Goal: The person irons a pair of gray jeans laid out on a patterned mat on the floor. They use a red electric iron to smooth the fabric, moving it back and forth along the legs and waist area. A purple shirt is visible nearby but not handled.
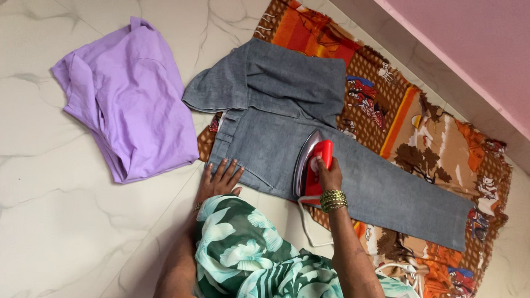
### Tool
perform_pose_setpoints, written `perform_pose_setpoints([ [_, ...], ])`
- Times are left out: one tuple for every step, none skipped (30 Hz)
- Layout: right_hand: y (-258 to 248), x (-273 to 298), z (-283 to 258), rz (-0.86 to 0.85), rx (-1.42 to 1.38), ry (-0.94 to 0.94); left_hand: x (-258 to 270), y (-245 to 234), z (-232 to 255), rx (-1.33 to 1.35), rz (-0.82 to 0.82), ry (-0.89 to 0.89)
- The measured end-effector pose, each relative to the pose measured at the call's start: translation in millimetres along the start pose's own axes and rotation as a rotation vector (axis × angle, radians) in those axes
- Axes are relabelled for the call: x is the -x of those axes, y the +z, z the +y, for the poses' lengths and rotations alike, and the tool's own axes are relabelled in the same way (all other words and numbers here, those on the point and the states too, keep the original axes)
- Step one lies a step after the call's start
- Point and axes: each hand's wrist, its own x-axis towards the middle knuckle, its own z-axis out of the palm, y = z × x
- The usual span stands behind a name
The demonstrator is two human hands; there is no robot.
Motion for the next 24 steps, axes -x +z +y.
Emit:
perform_pose_setpoints([
  [0.0, -3.3, -0.2, -0.001, -0.009, -0.005, 0.2, -0.9, 0.7, 0.01, -0.013, -0.004],
  [0.4, -7.4, -0.5, 0.0, -0.021, -0.011, -0.2, -2.3, 0.5, 0.018, -0.025, -0.005],
  [0.4, -11.2, 0.1, 0.002, -0.033, -0.017, -0.7, -3.9, 0.5, 0.026, -0.038, -0.006],
  [0.1, -16.9, -0.3, 0.011, -0.031, -0.033, -1.4, -5.4, 0.4, 0.04, -0.025, -0.011],
  [-1.4, -23.1, -1.0, 0.02, -0.029, -0.05, -1.1, -7.2, 1.0, 0.054, -0.013, -0.016],
  [-2.9, -27.2, -1.0, 0.027, -0.028, -0.065, -0.4, -9.3, 1.5, 0.067, -0.002, -0.022],
  [-4.2, -29.8, -0.6, 0.038, -0.021, -0.046, -1.1, -10.7, 1.9, 0.065, 0.003, -0.022],
  [-5.3, -31.4, 0.0, 0.05, -0.013, -0.027, -1.6, -11.4, 2.7, 0.064, 0.006, -0.023],
  [-5.8, -32.6, 0.4, 0.061, -0.005, -0.007, -2.1, -12.0, 2.5, 0.063, 0.01, -0.023],
  [-7.3, -32.4, 1.5, 0.078, -0.01, -0.007, -2.8, -12.7, 2.3, 0.07, 0.014, -0.021],
  [-8.9, -31.0, 3.5, 0.096, -0.014, -0.007, -3.4, -13.5, 1.7, 0.076, 0.019, -0.018],
  [-11.3, -28.6, 6.7, 0.114, -0.018, -0.006, -3.5, -14.3, 1.9, 0.084, 0.022, -0.015],
  [-14.4, -26.2, 10.6, 0.109, -0.024, 0.0, -3.1, -15.1, 1.6, 0.076, 0.018, -0.017],
  [-18.8, -23.5, 15.4, 0.103, -0.029, 0.006, -2.2, -15.8, 1.4, 0.068, 0.014, -0.018],
  [-23.1, -21.6, 20.4, 0.098, -0.034, 0.012, -1.6, -16.1, 1.6, 0.061, 0.01, -0.02],
  [-27.6, -20.0, 25.6, 0.097, -0.026, 0.018, -1.2, -16.0, 2.1, 0.063, 0.001, -0.02],
  [-32.1, -19.0, 30.7, 0.096, -0.019, 0.024, -0.5, -15.6, 2.1, 0.065, -0.007, -0.019],
  [-35.7, -21.8, 33.3, 0.096, -0.012, 0.027, -1.9, -14.7, 1.2, 0.066, -0.012, -0.018],
  [-38.4, -26.4, 34.5, 0.095, 0.005, 0.023, -3.1, -13.5, 0.9, 0.066, 0.002, -0.014],
  [-39.2, -30.7, 35.6, 0.093, 0.022, 0.02, -2.7, -12.1, 0.5, 0.065, 0.014, -0.011],
  [-40.2, -34.2, 36.2, 0.091, 0.038, 0.017, -2.4, -10.7, 0.4, 0.064, 0.026, -0.007],
  [-41.3, -36.8, 36.1, 0.087, 0.039, 0.017, -1.7, -9.9, -0.1, 0.062, 0.028, -0.005],
  [-42.5, -40.1, 34.4, 0.084, 0.039, 0.017, -1.4, -9.3, -0.5, 0.061, 0.029, -0.002],
  [-43.8, -43.1, 31.9, 0.08, 0.039, 0.016, -1.9, -8.8, -0.6, 0.06, 0.031, 0.0],
])
